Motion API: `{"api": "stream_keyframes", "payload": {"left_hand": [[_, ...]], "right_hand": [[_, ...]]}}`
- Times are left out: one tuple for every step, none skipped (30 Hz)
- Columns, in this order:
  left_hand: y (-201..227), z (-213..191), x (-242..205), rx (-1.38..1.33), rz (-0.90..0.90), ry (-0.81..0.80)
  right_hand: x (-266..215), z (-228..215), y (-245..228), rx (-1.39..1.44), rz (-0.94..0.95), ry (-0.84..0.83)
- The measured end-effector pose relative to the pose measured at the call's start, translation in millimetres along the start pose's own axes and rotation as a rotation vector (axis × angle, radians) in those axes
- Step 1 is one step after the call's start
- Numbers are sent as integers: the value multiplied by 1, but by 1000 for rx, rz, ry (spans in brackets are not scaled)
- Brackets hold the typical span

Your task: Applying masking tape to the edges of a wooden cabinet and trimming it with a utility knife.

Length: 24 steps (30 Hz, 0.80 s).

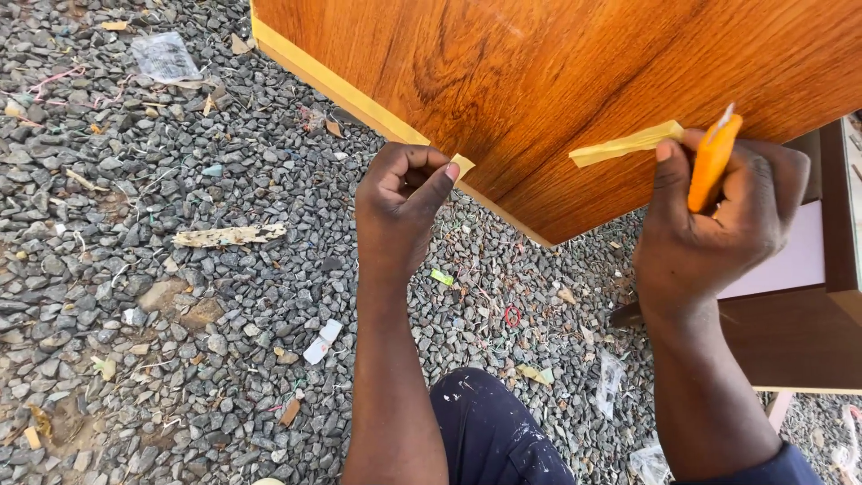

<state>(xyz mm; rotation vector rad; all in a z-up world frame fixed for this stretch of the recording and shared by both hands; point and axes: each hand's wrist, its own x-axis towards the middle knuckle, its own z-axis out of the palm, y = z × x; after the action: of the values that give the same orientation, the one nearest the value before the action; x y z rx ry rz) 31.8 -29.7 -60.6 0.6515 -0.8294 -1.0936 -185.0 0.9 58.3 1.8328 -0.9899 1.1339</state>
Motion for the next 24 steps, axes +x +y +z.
{"api": "stream_keyframes", "payload": {"left_hand": [[-1,1,0,26,35,-7],[-1,1,0,53,71,-12],[-2,2,1,51,72,-14],[-2,2,1,85,81,-39],[-2,3,1,119,90,-64],[0,5,-1,120,91,-66],[2,8,-2,190,107,-90],[4,11,-3,260,124,-115],[7,17,-5,260,126,-118],[9,23,-7,273,122,-164],[11,29,-9,286,118,-209],[13,37,-11,283,118,-214],[15,46,-13,256,103,-251],[17,53,-15,231,87,-289],[18,60,-17,230,87,-294],[20,65,-19,173,114,-311],[21,71,-22,116,142,-327],[17,70,-21,116,141,-327],[12,69,-20,151,141,-329],[8,68,-19,188,142,-331],[7,60,-18,191,142,-331],[7,53,-18,112,182,-258],[6,46,-17,33,222,-185],[10,39,-16,37,224,-184]], "right_hand": [[1,-3,-3,-17,18,-36],[1,-4,-7,-30,36,-71],[2,-4,-9,-33,35,-70],[2,-5,-11,-28,34,-76],[3,-5,-13,-23,33,-82],[2,-5,-13,-24,34,-80],[2,-4,-13,-18,26,-54],[1,-4,-13,-12,18,-26],[3,-2,-12,-13,18,-23],[5,0,-11,56,11,-20],[7,1,-10,126,3,-16],[5,1,-6,121,3,-15],[4,1,-3,70,7,-21],[1,0,0,20,13,-28],[4,-2,-2,15,15,-26],[7,-4,-4,-12,-11,-60],[10,-6,-6,-39,-37,-95],[4,-9,-7,-39,-36,-96],[-2,-12,-8,-9,-14,-146],[-7,-14,-9,23,9,-196],[-27,-12,-1,25,10,-195],[-47,-11,6,102,35,-204],[-67,-10,13,181,59,-212],[-77,-9,2,185,60,-211]]}}
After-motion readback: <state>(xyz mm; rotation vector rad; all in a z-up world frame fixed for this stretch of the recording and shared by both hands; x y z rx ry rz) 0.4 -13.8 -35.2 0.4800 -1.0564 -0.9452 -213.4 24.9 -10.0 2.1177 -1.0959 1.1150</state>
